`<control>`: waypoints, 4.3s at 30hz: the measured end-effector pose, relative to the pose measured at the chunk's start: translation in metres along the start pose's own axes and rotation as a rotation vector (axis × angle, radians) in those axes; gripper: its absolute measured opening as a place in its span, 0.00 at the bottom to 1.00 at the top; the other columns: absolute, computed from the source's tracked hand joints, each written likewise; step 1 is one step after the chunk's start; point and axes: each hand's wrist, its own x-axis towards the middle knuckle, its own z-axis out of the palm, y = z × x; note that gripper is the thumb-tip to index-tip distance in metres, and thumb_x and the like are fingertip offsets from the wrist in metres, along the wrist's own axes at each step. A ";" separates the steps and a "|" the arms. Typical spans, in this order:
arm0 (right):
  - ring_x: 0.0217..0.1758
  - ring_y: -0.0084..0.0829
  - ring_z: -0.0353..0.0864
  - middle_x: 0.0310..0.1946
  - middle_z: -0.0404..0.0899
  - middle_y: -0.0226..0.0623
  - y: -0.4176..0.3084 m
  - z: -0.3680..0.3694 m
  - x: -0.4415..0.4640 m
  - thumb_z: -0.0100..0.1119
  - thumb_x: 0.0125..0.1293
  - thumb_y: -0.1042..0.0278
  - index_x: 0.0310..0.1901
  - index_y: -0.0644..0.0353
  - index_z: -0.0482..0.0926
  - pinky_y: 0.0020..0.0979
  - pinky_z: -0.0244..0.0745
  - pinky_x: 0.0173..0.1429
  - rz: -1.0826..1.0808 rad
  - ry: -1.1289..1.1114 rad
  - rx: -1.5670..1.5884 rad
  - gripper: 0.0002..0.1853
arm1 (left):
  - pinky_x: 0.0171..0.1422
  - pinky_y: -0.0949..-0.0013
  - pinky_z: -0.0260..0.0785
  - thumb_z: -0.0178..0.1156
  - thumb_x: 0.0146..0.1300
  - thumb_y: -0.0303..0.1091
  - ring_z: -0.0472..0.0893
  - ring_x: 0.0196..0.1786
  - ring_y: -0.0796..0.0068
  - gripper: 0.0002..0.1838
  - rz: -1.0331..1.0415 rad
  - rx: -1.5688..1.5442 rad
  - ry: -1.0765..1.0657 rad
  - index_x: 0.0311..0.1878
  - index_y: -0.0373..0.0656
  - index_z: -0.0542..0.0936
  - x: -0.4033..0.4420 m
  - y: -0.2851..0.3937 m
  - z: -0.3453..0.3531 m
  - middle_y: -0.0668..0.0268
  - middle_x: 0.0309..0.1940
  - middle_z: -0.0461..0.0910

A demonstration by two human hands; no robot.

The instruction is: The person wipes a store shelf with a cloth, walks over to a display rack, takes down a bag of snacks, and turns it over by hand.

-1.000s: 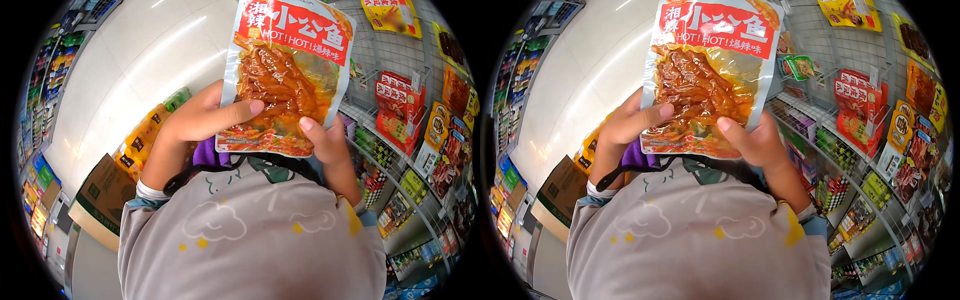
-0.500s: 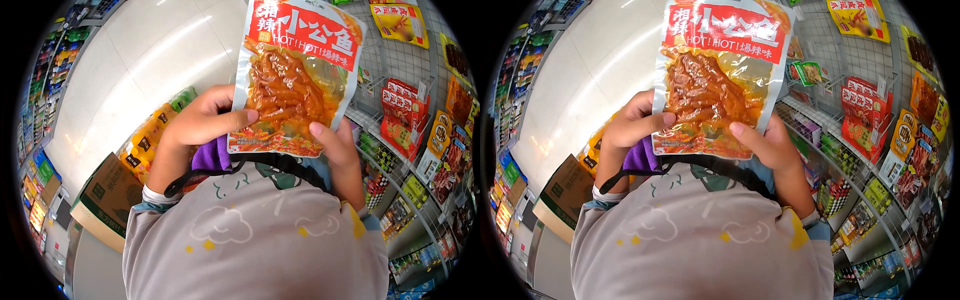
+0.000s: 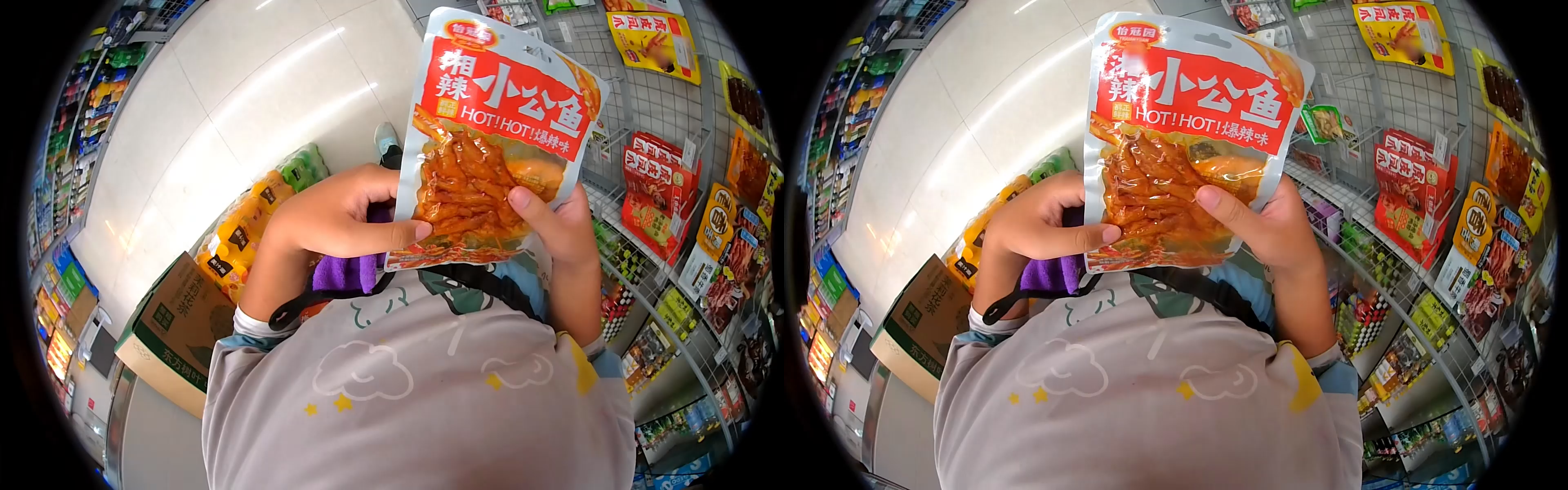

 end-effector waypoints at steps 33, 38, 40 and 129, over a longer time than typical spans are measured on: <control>0.55 0.22 0.78 0.53 0.82 0.31 0.001 0.007 0.004 0.65 0.68 0.75 0.56 0.65 0.78 0.29 0.73 0.60 0.016 -0.027 0.074 0.16 | 0.62 0.68 0.71 0.62 0.72 0.32 0.79 0.55 0.78 0.15 -0.062 -0.217 0.373 0.58 0.38 0.80 0.016 -0.004 0.017 0.67 0.53 0.84; 0.56 0.21 0.78 0.53 0.82 0.32 0.004 0.008 0.002 0.65 0.67 0.75 0.57 0.66 0.78 0.29 0.73 0.60 0.023 -0.012 0.082 0.17 | 0.63 0.67 0.71 0.60 0.73 0.35 0.79 0.55 0.77 0.17 -0.089 -0.247 0.380 0.60 0.37 0.78 0.015 -0.002 0.022 0.67 0.53 0.83; 0.56 0.21 0.78 0.53 0.81 0.32 0.006 0.008 0.000 0.65 0.67 0.75 0.57 0.66 0.78 0.29 0.73 0.61 0.017 -0.012 0.074 0.18 | 0.63 0.67 0.71 0.60 0.74 0.35 0.79 0.56 0.77 0.17 -0.102 -0.294 0.395 0.60 0.37 0.78 0.017 -0.002 0.026 0.67 0.53 0.83; 0.54 0.21 0.79 0.53 0.81 0.33 0.025 0.036 0.003 0.63 0.68 0.74 0.58 0.65 0.77 0.28 0.75 0.58 0.040 0.141 0.189 0.17 | 0.61 0.69 0.72 0.63 0.71 0.38 0.80 0.54 0.77 0.19 -0.195 -0.398 0.511 0.59 0.37 0.78 0.005 -0.019 0.026 0.66 0.53 0.83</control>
